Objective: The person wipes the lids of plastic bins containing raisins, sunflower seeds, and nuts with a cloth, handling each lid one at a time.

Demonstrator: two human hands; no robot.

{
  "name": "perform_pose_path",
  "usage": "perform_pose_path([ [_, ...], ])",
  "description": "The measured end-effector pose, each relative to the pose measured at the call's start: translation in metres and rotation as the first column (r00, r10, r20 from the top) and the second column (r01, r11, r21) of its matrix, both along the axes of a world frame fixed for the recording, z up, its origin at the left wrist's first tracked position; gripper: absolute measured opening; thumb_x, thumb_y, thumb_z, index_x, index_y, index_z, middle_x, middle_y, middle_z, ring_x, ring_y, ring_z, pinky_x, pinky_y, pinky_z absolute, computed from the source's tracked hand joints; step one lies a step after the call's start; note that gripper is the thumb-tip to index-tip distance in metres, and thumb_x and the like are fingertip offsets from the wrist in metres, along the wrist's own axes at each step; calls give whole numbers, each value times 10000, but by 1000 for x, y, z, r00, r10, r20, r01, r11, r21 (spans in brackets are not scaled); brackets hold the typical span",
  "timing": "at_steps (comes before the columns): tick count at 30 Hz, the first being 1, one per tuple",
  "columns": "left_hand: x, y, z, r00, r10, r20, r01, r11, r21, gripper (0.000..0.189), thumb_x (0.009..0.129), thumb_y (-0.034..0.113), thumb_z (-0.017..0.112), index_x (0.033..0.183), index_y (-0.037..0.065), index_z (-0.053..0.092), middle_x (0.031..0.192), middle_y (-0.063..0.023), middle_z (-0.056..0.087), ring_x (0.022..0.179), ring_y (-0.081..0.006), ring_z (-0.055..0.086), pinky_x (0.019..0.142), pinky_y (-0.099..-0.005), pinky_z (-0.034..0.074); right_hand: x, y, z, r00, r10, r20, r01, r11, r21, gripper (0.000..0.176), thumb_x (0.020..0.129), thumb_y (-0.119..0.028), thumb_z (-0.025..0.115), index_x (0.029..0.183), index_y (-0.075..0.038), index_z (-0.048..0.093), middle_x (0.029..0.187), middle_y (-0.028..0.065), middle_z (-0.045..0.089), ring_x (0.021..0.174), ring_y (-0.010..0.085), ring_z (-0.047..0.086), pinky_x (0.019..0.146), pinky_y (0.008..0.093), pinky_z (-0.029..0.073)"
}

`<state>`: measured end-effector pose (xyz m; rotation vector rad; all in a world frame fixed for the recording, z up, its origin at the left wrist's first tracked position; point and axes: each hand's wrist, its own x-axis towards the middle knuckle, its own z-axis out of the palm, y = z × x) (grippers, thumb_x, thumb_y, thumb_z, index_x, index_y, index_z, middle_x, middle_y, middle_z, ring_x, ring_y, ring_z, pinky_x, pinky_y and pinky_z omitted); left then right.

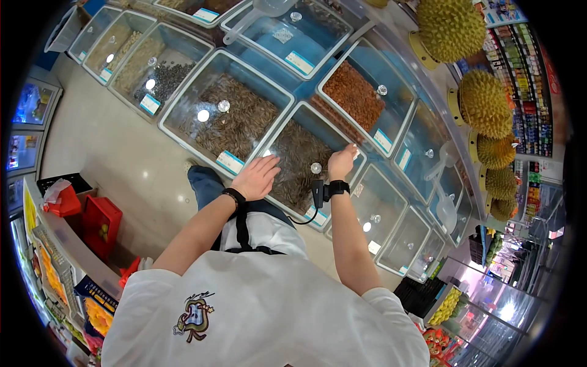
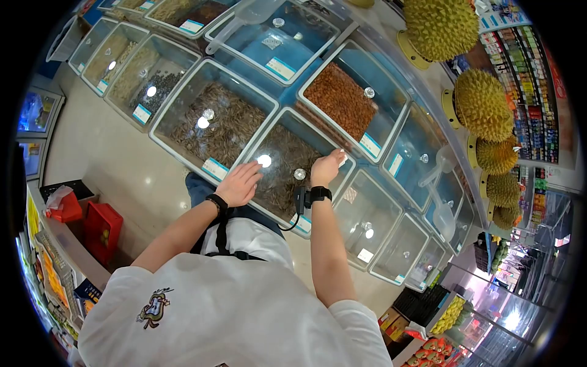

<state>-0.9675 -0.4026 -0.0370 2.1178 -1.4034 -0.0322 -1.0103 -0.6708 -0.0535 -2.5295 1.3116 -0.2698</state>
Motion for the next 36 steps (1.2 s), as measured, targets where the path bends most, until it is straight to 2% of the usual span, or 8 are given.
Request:
perform_pose_path([
  [3, 0, 0, 2, 1000, -5, 15, 4, 1000, 20, 310, 796, 142, 501, 1082, 25, 516, 1261, -159, 456, 1200, -303, 410, 1012, -433, 306, 13, 11, 9, 999, 34, -14, -32, 990, 134, 505, 813, -33, 455, 1295, 85, 359, 1347, 314, 332, 1285, 383, 315, 967, 408, 410],
  [11, 1, 0, 3, 999, -4, 50, 2, 999, 37, 286, 786, 146, 509, 1051, 44, 540, 1254, -151, 467, 1203, -284, 414, 1039, -448, 279, 54, 47, 0, 977, 159, 145, -173, 981, 93, 513, 807, 26, 453, 1302, 102, 340, 1348, 319, 327, 1282, 392, 310, 998, 392, 377],
  [16, 2, -1, 1, 996, -11, 85, 8, 999, 33, 303, 758, 172, 545, 1028, 36, 550, 1232, -152, 488, 1182, -287, 430, 1022, -442, 295, 71, 65, 3, 928, 283, 242, -304, 951, 54, 461, 816, 28, 435, 1270, 96, 390, 1314, 324, 371, 1275, 388, 328, 992, 397, 375],
  [20, 2, -2, 1, 995, -12, 95, 9, 999, 34, 317, 741, 177, 556, 1023, 32, 549, 1228, -153, 490, 1180, -291, 430, 1025, -443, 294, 84, 76, 10, 879, 386, 281, -435, 890, 138, 444, 817, 33, 441, 1258, 73, 419, 1329, 272, 390, 1285, 357, 325, 995, 392, 380],
  [21, 2, -2, 1, 995, -12, 96, 8, 999, 40, 318, 737, 177, 558, 1021, 32, 549, 1227, -153, 490, 1179, -292, 431, 1026, -444, 294, 88, 78, 5, 846, 458, 272, -495, 865, 85, 439, 817, 32, 441, 1254, 72, 426, 1334, 258, 392, 1287, 348, 324, 999, 383, 382],
  [24, 2, -1, 1, 997, -11, 80, 7, 999, 43, 260, 760, 141, 532, 994, 28, 547, 1231, -160, 484, 1178, -296, 436, 1029, -450, 299, 90, 84, 4, 797, 539, 273, -578, 812, 82, 443, 820, 35, 437, 1261, 71, 420, 1338, 259, 386, 1287, 346, 325, 1002, 385, 382],
  [30, 0, -1, -2, 997, 10, 71, -7, 999, -33, 253, 744, 140, 550, 973, 32, 543, 1127, -154, 507, 1127, -301, 454, 1021, -459, 303, 69, 86, 3, 721, 655, 226, -685, 724, 86, 465, 814, 39, 422, 1278, 66, 407, 1341, 253, 386, 1282, 334, 342, 993, 379, 389],
  [36, -2, 1, -5, 993, 9, 121, -4, 999, -36, 205, 746, 158, 558, 915, 45, 531, 962, -120, 513, 966, -280, 485, 957, -437, 335, 37, 102, 8, 603, 771, 204, -792, 609, 39, 507, 770, 58, 440, 1276, 63, 413, 1337, 239, 402, 1284, 326, 347, 1003, 362, 379],
])
